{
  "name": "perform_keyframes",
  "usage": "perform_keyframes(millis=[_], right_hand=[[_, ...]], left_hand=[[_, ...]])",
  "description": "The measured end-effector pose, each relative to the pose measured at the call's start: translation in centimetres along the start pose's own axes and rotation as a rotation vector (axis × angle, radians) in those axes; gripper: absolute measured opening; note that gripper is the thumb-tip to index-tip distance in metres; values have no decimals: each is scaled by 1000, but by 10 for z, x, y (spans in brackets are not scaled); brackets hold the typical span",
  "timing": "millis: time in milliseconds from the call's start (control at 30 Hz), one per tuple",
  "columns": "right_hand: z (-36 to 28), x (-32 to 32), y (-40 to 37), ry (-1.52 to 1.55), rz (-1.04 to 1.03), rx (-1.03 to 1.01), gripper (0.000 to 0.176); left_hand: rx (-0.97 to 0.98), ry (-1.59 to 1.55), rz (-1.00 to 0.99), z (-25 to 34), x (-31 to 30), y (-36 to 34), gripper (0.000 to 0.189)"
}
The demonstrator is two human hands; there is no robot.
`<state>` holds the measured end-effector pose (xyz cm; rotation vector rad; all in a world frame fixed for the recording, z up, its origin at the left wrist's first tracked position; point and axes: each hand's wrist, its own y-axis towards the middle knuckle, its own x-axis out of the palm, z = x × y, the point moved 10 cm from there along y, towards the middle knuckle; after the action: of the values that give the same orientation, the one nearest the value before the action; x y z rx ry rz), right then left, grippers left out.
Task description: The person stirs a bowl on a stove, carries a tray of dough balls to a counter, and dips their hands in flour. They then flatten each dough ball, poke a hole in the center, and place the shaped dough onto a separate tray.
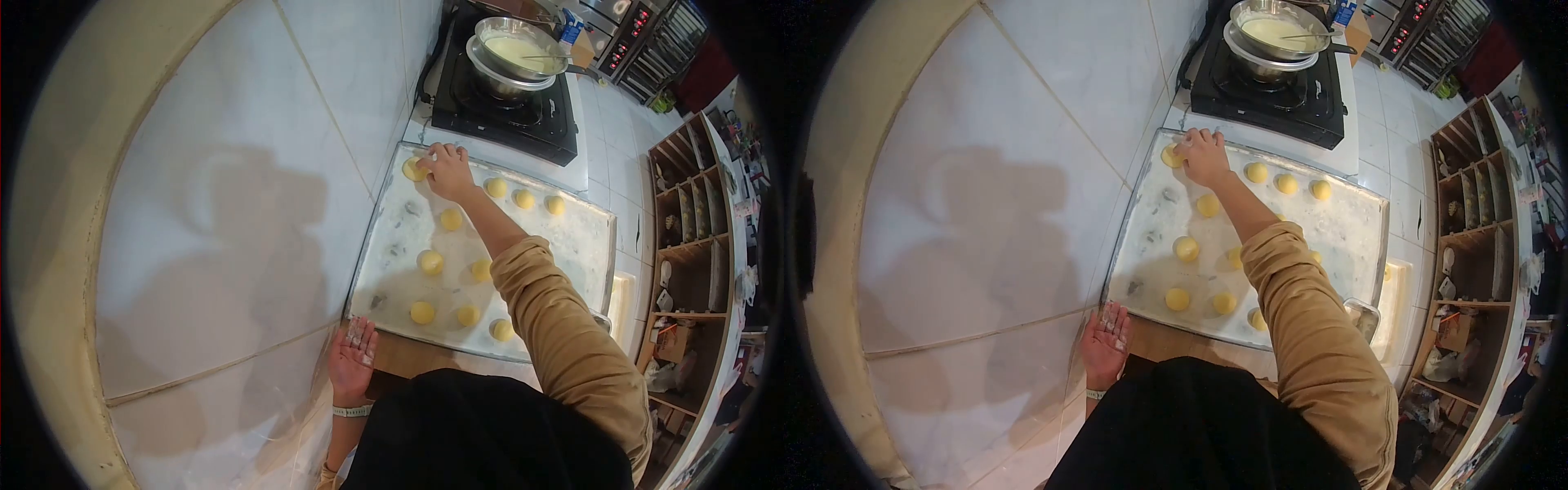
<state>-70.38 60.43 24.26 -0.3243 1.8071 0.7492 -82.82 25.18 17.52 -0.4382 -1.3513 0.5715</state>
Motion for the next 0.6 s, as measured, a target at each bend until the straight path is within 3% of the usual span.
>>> perform_keyframes(millis=[133, 333, 600], right_hand=[[-1, 8, 2, -28, -64, 9, 27], [-5, 25, 4, -154, -200, 36, 29], [-12, 48, -4, -220, -197, 30, 39]], left_hand=[[-22, -34, -39, -1, 2, 0, 40], [21, 62, 77, 1, -4, -3, 41], [7, 126, 7, -9, 11, -5, 42]])
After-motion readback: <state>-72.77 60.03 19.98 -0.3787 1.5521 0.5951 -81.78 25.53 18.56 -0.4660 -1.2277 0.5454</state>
